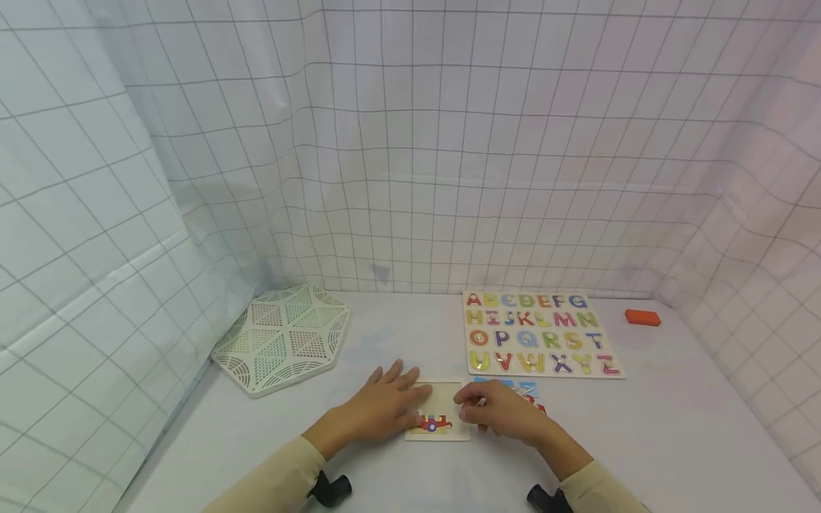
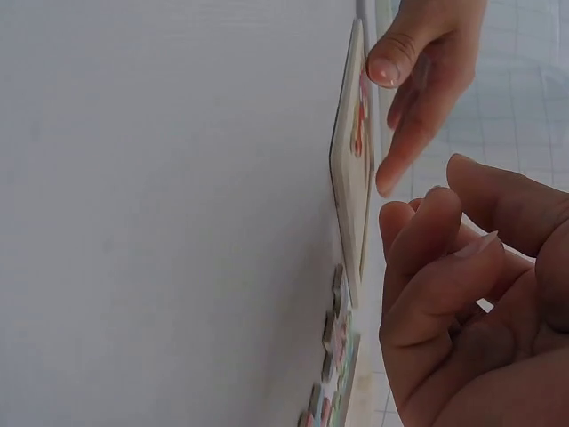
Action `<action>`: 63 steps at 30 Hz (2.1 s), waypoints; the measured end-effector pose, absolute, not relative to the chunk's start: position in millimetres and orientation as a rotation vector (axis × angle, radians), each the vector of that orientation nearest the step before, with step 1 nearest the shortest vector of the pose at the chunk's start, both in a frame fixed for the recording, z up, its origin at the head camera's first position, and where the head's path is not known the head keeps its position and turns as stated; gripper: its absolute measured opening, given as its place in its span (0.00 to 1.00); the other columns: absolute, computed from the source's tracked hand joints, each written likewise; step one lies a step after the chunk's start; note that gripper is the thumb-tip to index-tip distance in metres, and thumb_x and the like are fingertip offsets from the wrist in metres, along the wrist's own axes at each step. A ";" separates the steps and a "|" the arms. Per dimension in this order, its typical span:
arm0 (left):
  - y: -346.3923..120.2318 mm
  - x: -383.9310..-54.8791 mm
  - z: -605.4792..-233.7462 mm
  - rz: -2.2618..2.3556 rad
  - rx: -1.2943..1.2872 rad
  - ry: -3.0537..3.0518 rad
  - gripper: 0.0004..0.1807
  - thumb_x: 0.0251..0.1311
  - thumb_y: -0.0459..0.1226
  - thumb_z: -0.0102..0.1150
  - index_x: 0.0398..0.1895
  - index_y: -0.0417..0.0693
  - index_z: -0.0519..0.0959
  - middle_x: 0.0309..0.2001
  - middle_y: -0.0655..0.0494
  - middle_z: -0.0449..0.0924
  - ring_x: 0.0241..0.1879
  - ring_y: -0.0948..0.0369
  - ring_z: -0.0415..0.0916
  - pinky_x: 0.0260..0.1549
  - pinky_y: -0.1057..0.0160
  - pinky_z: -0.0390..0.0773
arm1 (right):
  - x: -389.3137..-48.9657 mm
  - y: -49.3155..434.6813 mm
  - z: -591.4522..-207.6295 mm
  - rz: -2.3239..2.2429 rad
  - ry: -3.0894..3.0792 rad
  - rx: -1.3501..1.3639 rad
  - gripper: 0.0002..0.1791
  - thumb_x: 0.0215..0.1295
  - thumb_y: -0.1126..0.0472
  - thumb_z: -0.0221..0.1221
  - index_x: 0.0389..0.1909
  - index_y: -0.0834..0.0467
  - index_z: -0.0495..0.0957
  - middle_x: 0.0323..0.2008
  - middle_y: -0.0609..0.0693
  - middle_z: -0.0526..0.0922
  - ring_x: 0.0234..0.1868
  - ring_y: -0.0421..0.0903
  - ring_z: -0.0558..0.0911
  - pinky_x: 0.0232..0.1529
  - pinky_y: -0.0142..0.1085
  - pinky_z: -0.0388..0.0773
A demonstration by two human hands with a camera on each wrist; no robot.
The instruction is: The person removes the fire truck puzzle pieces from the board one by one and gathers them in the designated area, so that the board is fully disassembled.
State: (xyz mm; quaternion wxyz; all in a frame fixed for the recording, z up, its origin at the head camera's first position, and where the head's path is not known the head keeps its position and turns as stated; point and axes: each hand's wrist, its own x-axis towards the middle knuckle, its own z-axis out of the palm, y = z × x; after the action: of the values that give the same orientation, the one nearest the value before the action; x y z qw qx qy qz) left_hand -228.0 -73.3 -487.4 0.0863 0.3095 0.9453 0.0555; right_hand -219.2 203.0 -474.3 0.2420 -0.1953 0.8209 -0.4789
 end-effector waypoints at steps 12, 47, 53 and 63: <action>-72.8 -224.1 -484.2 0.174 0.903 2.807 0.30 0.72 0.59 0.52 0.75 0.70 0.68 0.78 0.51 0.60 0.79 0.43 0.49 0.72 0.35 0.54 | -219.5 177.7 -480.5 -1.318 2.219 -0.491 0.15 0.69 0.59 0.62 0.53 0.59 0.82 0.37 0.51 0.79 0.25 0.44 0.77 0.19 0.32 0.68; -71.0 -220.2 -482.9 0.116 0.902 2.828 0.30 0.71 0.59 0.53 0.74 0.69 0.70 0.77 0.52 0.63 0.78 0.40 0.53 0.70 0.32 0.57 | -218.7 167.4 -485.6 -1.312 2.261 -0.561 0.05 0.66 0.63 0.64 0.40 0.59 0.81 0.32 0.47 0.77 0.32 0.42 0.74 0.30 0.31 0.71; -71.0 -220.6 -482.9 0.111 0.900 2.829 0.30 0.71 0.59 0.54 0.74 0.69 0.70 0.77 0.52 0.63 0.77 0.40 0.53 0.70 0.33 0.58 | -217.3 168.6 -486.1 -1.328 2.228 -0.556 0.06 0.66 0.67 0.63 0.42 0.58 0.81 0.30 0.49 0.78 0.24 0.42 0.73 0.22 0.31 0.71; -71.3 -220.2 -482.7 0.124 0.888 2.824 0.30 0.71 0.60 0.53 0.74 0.70 0.70 0.77 0.52 0.62 0.78 0.41 0.52 0.70 0.33 0.57 | -216.6 169.0 -487.1 -1.237 2.319 -0.563 0.11 0.58 0.67 0.69 0.41 0.56 0.83 0.28 0.47 0.78 0.28 0.42 0.75 0.25 0.31 0.70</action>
State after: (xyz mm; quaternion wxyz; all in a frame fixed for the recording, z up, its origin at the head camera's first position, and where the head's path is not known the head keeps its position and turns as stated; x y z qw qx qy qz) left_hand -220.2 -71.3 -482.7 0.0893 0.2984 0.9494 0.0416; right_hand -216.6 169.0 -487.1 0.2250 -0.2040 0.8406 -0.4486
